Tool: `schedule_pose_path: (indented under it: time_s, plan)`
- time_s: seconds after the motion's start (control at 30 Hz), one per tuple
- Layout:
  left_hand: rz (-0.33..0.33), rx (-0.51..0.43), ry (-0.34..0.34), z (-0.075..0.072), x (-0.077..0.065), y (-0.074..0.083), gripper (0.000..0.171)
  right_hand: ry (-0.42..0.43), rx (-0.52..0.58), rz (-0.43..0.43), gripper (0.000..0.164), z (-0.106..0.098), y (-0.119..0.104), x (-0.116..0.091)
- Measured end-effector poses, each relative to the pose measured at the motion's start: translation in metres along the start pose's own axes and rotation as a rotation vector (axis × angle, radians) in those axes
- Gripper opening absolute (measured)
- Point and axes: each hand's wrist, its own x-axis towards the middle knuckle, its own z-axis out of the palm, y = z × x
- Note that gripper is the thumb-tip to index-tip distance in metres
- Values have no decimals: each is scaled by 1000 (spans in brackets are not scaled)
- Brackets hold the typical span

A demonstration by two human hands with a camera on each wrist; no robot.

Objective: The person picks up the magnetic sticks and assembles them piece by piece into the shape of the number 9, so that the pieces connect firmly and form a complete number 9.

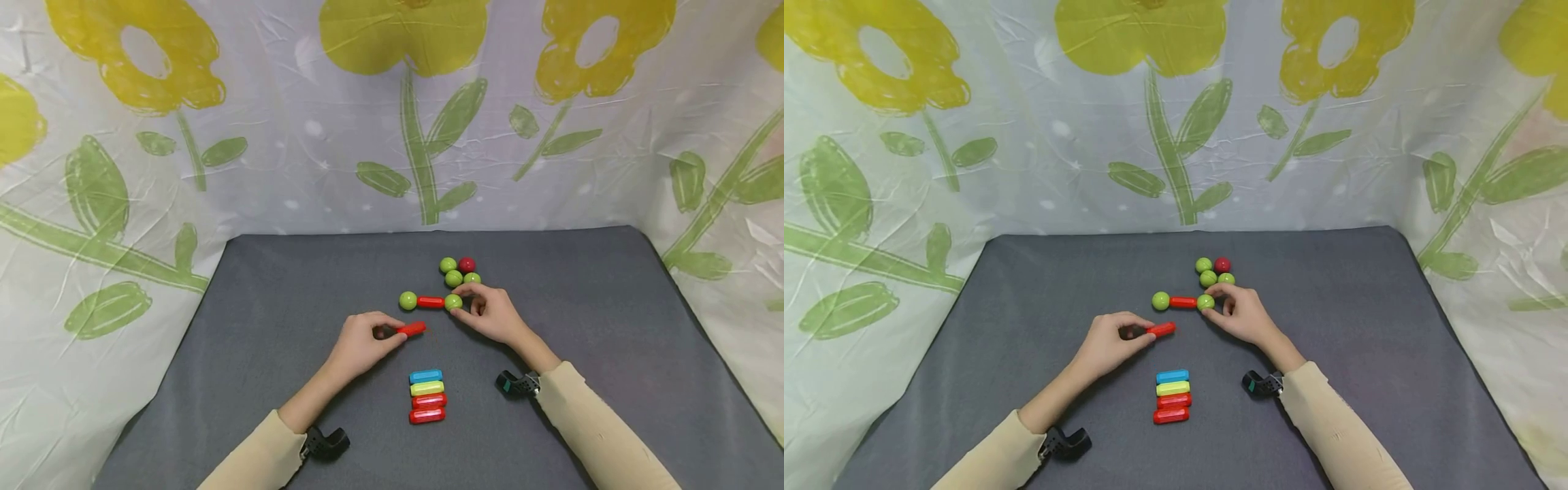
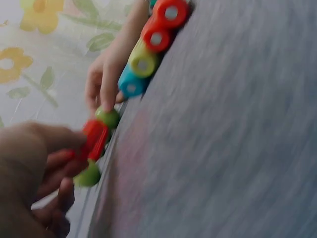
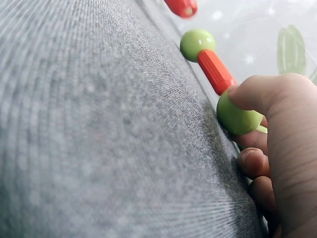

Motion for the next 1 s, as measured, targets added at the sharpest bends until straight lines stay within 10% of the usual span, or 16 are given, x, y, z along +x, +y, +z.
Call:
schedule_pose_path:
  time_s: [0.23, 1.0]
  plan:
    - [-149, 82, 173, -7, 2, -6, 13, -3, -5, 3, 27, 0, -1, 0]
    - [-198, 64, 91, 13, 6, 9, 24, 5, -13, -8, 27, 0, -2, -1]
